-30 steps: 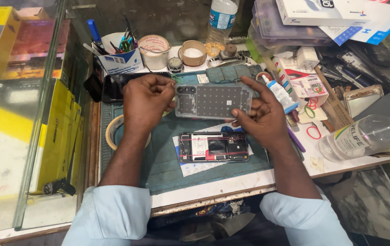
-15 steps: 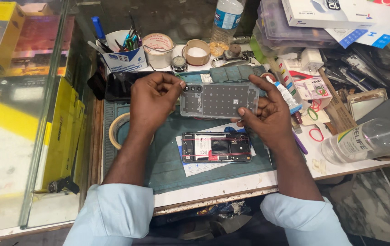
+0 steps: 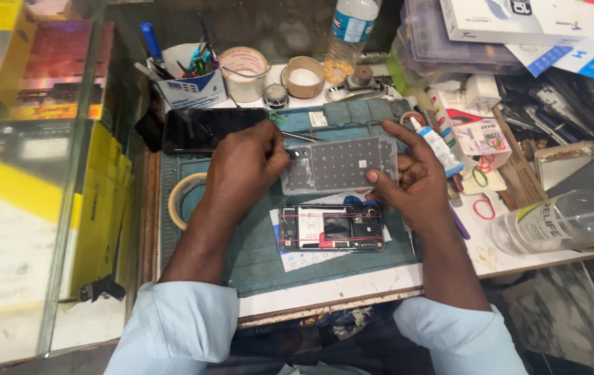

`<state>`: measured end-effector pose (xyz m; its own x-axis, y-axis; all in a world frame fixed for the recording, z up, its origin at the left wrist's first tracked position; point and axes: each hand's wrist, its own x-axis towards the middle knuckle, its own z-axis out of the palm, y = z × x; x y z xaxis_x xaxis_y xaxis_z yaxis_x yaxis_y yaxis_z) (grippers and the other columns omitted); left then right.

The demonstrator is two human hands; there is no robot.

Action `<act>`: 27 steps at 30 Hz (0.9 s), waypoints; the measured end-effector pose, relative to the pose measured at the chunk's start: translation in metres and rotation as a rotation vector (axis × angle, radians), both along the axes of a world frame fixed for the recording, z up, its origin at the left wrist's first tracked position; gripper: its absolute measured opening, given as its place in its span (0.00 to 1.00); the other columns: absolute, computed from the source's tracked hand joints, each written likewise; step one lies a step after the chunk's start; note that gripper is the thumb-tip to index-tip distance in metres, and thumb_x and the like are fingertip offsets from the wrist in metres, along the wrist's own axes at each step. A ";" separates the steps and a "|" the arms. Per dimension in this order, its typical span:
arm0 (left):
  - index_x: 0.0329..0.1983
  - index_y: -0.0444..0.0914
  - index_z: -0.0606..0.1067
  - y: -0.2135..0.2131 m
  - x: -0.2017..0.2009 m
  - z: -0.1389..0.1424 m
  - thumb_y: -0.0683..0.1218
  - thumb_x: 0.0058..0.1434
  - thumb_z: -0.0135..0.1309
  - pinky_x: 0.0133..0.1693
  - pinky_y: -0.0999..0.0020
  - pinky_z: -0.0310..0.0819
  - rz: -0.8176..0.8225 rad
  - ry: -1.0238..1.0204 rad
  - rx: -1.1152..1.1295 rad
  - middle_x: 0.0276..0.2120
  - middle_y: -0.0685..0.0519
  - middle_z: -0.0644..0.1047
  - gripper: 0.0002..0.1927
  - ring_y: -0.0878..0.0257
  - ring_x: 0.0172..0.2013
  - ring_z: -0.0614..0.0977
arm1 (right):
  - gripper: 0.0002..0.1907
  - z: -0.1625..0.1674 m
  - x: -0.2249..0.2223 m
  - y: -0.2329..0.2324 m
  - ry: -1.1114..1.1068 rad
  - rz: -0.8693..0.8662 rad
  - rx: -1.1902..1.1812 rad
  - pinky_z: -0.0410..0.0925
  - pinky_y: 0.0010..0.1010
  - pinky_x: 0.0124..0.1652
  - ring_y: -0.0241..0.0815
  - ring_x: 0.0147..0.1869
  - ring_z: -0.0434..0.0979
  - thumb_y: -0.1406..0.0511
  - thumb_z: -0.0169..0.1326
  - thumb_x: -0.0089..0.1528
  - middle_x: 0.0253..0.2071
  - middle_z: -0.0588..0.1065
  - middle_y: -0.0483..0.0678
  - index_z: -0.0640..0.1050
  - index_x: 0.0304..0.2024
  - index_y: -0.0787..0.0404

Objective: The person disassembles a mobile phone using a screwdriver, handles internal components including the battery and frame, and uses a thin tool to scrape and clean the edges of a screen component.

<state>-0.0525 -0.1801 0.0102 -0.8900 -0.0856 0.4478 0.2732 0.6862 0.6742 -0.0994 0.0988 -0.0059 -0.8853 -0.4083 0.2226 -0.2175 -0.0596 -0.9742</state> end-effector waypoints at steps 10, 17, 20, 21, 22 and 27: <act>0.42 0.34 0.72 0.016 -0.004 0.042 0.44 0.70 0.51 0.21 0.73 0.74 -0.170 -0.259 0.630 0.26 0.49 0.82 0.07 0.69 0.23 0.82 | 0.38 0.042 -0.010 0.007 -0.107 -0.040 -0.072 0.79 0.28 0.39 0.41 0.46 0.83 0.76 0.58 0.64 0.48 0.80 0.55 0.58 0.73 0.58; 0.45 0.35 0.72 0.008 0.016 0.075 0.46 0.74 0.48 0.20 0.75 0.71 -0.098 -0.147 0.850 0.28 0.51 0.82 0.08 0.69 0.21 0.81 | 0.33 0.088 0.014 0.055 0.201 -0.158 0.379 0.76 0.30 0.50 0.40 0.59 0.81 0.73 0.60 0.62 0.57 0.80 0.52 0.66 0.68 0.57; 0.45 0.34 0.74 0.012 0.036 0.080 0.47 0.74 0.48 0.18 0.76 0.67 -0.086 -0.232 0.865 0.25 0.52 0.80 0.11 0.70 0.19 0.78 | 0.21 0.093 0.020 0.064 0.241 -0.240 0.651 0.77 0.29 0.46 0.37 0.53 0.84 0.68 0.62 0.61 0.51 0.82 0.45 0.78 0.57 0.54; 0.46 0.34 0.75 0.015 0.047 0.081 0.48 0.73 0.48 0.18 0.76 0.66 -0.079 -0.274 0.858 0.25 0.53 0.80 0.12 0.70 0.19 0.78 | 0.17 0.092 0.020 0.064 0.352 -0.229 0.728 0.76 0.32 0.46 0.40 0.52 0.83 0.68 0.62 0.61 0.49 0.82 0.46 0.80 0.53 0.54; 0.45 0.35 0.76 0.020 0.057 0.081 0.48 0.72 0.49 0.17 0.76 0.66 -0.059 -0.350 0.825 0.24 0.54 0.80 0.11 0.70 0.18 0.77 | 0.14 0.091 0.017 0.062 0.465 -0.216 0.802 0.75 0.35 0.47 0.43 0.51 0.82 0.67 0.63 0.61 0.48 0.82 0.46 0.82 0.50 0.55; 0.43 0.35 0.78 0.061 0.099 0.062 0.46 0.68 0.51 0.14 0.74 0.63 -0.079 -0.648 0.832 0.21 0.53 0.79 0.10 0.70 0.14 0.75 | 0.08 0.080 -0.012 0.037 0.684 -0.024 0.952 0.72 0.40 0.46 0.50 0.50 0.79 0.65 0.61 0.60 0.43 0.81 0.46 0.84 0.42 0.55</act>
